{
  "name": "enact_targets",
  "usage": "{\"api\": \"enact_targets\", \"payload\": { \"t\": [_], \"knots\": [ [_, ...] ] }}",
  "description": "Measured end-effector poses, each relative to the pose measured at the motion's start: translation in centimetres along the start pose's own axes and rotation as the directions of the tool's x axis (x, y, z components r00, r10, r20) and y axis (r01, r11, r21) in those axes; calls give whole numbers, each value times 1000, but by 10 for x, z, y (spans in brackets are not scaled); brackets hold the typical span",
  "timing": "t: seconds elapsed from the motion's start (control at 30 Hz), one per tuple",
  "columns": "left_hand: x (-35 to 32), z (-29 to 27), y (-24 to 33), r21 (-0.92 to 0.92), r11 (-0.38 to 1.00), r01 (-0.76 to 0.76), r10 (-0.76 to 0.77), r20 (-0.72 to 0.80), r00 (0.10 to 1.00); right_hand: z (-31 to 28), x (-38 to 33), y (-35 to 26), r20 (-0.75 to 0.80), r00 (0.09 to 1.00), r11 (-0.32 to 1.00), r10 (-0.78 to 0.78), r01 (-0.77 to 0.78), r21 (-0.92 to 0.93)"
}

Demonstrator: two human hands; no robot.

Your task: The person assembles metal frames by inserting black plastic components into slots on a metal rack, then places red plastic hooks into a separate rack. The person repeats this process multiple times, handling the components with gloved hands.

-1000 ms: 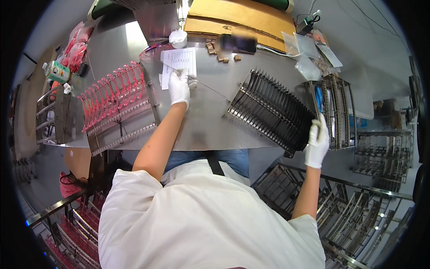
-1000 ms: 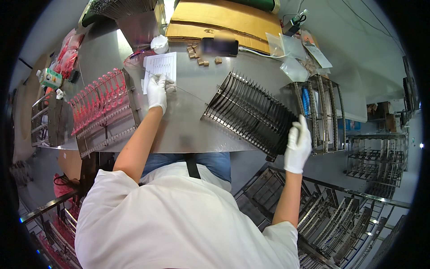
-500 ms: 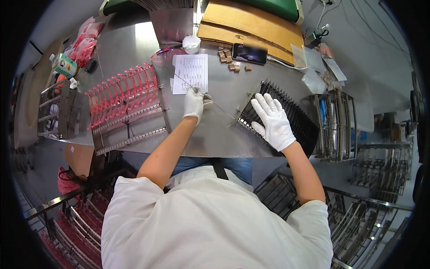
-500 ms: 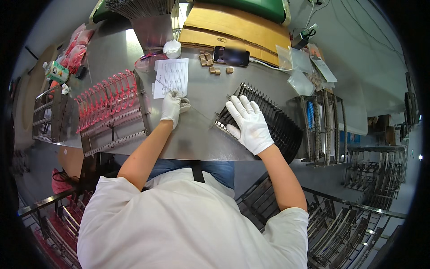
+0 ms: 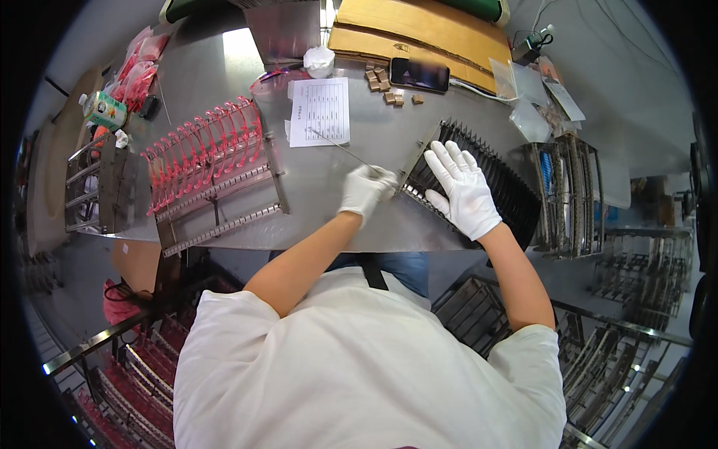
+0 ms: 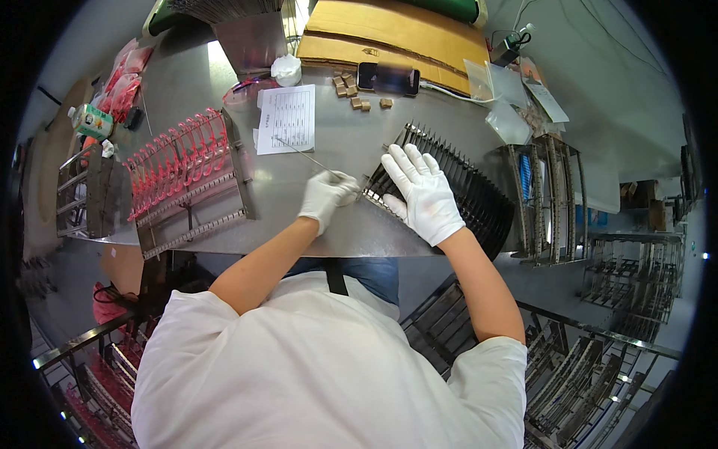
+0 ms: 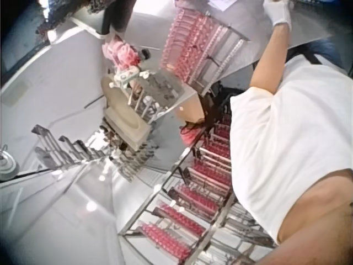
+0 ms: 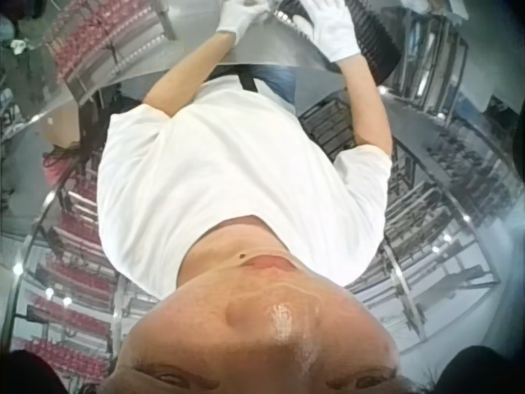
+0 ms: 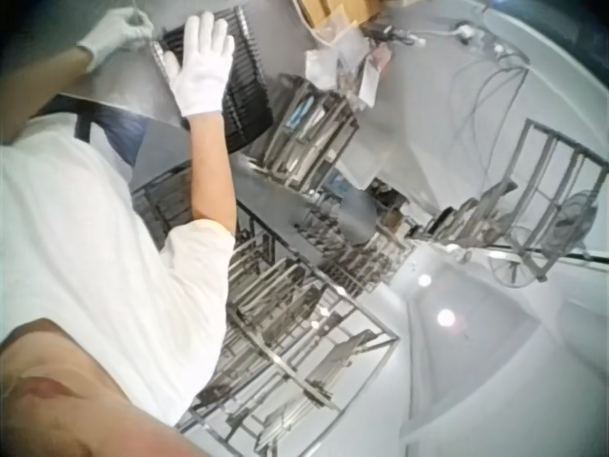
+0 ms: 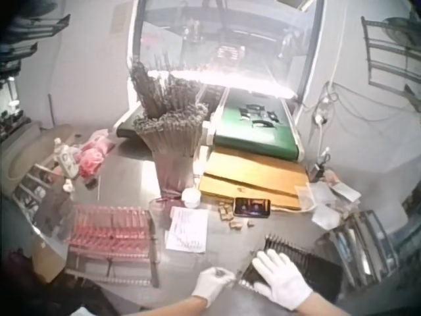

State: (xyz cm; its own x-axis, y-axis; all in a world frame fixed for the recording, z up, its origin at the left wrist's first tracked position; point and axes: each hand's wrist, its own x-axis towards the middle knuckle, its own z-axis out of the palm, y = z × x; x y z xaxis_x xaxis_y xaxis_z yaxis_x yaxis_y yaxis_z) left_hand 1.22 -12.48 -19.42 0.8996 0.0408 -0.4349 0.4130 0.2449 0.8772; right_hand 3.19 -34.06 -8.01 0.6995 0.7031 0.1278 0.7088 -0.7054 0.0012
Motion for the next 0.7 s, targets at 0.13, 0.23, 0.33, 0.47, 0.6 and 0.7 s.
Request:
{"api": "enact_targets", "payload": {
  "t": [0.13,0.23,0.33,0.47,0.6,0.7],
  "knots": [
    [41,-40,-1,-333,939,89,-66,81,995,-2,-1,2,-6,1000,1000,-2,3,17],
    [43,-60,22,-359,920,-155,55,-275,960,-2,0,2,-2,1000,999,24,-24,35],
    [11,-26,25,-375,912,168,-186,-12,983,-3,-1,11,-85,994,948,67,-37,316],
    [33,-61,12,-436,863,257,-251,72,965,-42,-52,25,-161,963,952,215,-170,256],
    [41,-75,18,-345,938,24,-53,-76,996,-37,-129,39,66,992,994,109,-108,-17],
    [32,-65,28,-284,959,21,-53,-106,993,-26,-137,43,96,991,995,98,-95,-36]
  ]
}}
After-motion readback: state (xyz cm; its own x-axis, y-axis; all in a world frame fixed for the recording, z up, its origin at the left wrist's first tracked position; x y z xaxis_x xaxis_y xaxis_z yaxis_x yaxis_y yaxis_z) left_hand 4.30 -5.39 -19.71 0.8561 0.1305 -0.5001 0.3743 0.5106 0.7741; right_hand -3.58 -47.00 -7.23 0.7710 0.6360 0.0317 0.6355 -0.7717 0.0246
